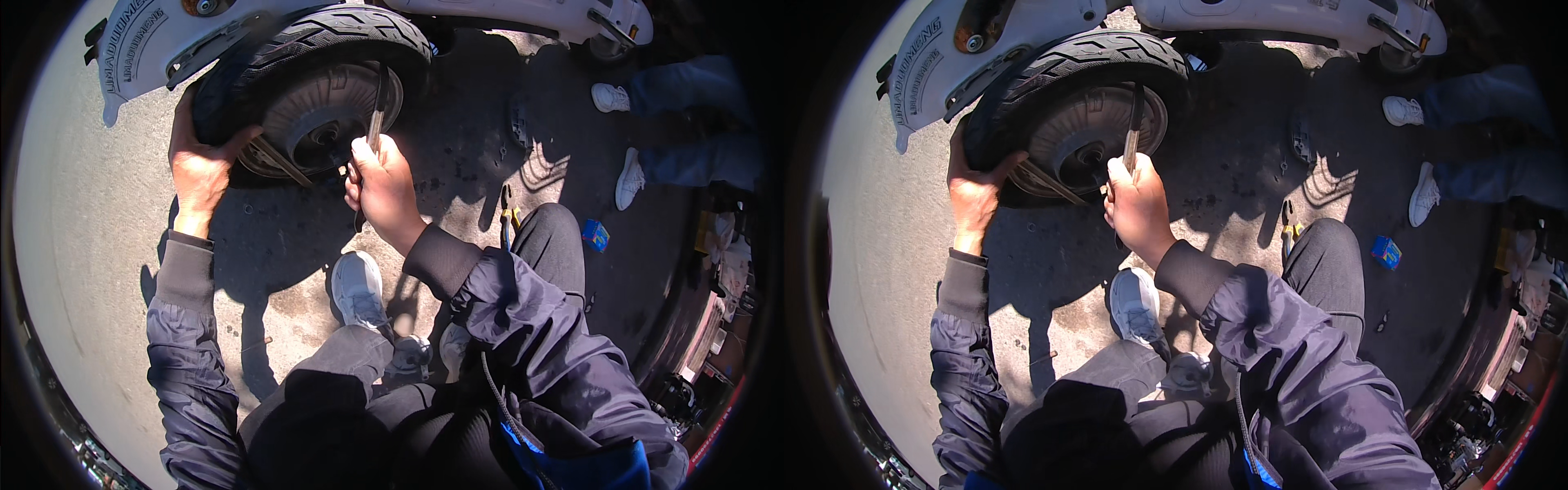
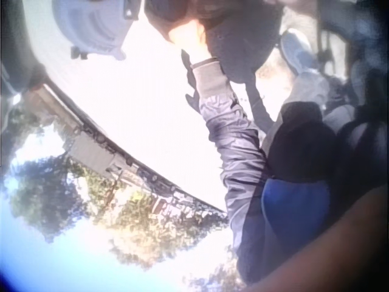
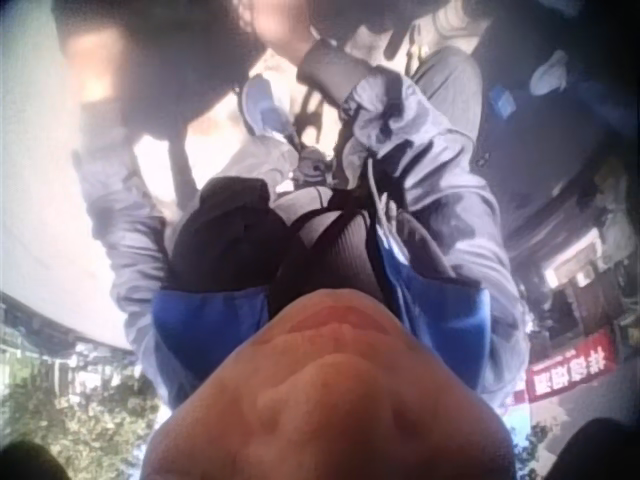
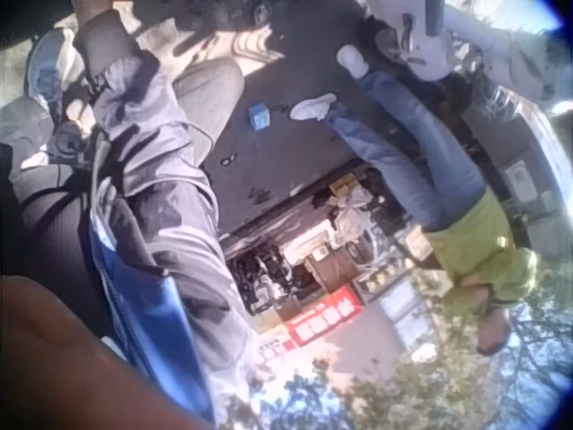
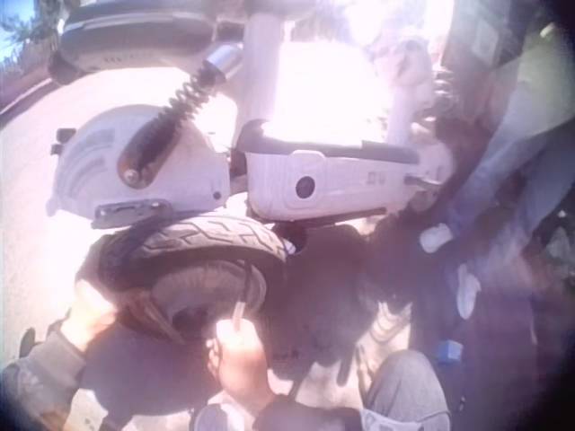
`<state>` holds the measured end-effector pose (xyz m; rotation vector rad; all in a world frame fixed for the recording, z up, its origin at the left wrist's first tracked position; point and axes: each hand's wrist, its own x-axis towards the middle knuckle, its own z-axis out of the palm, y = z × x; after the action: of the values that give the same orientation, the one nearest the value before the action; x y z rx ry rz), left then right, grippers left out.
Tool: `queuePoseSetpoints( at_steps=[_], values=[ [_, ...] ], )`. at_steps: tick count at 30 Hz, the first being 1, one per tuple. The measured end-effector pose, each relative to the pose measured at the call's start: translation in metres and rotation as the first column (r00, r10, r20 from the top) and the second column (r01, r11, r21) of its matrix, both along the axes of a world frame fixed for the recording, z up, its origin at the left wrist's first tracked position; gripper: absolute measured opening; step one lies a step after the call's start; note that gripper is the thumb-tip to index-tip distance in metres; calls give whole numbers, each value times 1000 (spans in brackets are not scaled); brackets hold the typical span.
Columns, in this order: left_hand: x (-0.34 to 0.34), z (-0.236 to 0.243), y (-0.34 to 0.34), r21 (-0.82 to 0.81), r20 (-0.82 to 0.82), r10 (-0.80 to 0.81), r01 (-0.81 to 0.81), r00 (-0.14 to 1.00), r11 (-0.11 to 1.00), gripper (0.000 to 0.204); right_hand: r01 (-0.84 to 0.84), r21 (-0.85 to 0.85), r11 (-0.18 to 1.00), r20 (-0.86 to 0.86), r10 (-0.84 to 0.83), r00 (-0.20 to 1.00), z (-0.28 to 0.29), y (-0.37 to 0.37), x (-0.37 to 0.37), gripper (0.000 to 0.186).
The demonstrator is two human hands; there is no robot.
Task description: The person removes a scooter tire from the rim by first pulling the tire bead by hand, then using a flat metal pry bar to lever the bead over the rim edge, and finally using pliers to pull the remaining bead off. The tire is fully removed from the rim by the end of the clip.
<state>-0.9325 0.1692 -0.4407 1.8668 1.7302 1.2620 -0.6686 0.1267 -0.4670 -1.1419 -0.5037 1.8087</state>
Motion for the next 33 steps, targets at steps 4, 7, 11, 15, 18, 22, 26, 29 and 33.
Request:
queuePoseSetpoints(
  at_steps=[4, 7, 11, 15, 18, 22, 26, 29, 33],
  values=[
    [-1, -2, -1, 37, -88, 16, -13, 996, 999, 103, -7, 91, 996, 81, 0, 997, -26, 6, -1, 22],
    [-2, -2, 0, 30, -42, 3, -2, 999, 1000, 102, -50, 198, 979, 211, 8, 977, -59, 18, 16, 14],
    [-4, -2, 1, 56, -114, 6, 0, 993, 998, 101, -180, 221, 959, 445, 65, 893, -89, 28, 48, 15],
    [-8, -3, 3, 48, -113, -1, 7, 994, 999, 100, -289, 247, 925, 627, 75, 776, -66, 12, 96, 21],
    [-8, -5, 3, 47, -117, 3, 2, 993, 999, 100, -363, 219, 905, 719, 102, 687, -24, 6, 142, 38],
    [-5, -1, 2, -26, -97, 29, -32, 995, 999, 101, -574, 63, 817, 834, 272, 480, 31, 33, 185, 48],
    [4, 15, 4, -81, -128, 26, -37, 991, 996, 95, -626, 41, 779, 790, 358, 497, 57, 71, 186, 43],
    [14, 30, 9, -90, -224, 18, -39, 974, 995, 89, -656, -27, 754, 755, 446, 481, 65, 94, 185, 39],
    [24, 43, 14, -97, -327, 30, -66, 944, 993, 85, -693, -110, 712, 736, 527, 424, 73, 120, 188, 38]
  ],
)
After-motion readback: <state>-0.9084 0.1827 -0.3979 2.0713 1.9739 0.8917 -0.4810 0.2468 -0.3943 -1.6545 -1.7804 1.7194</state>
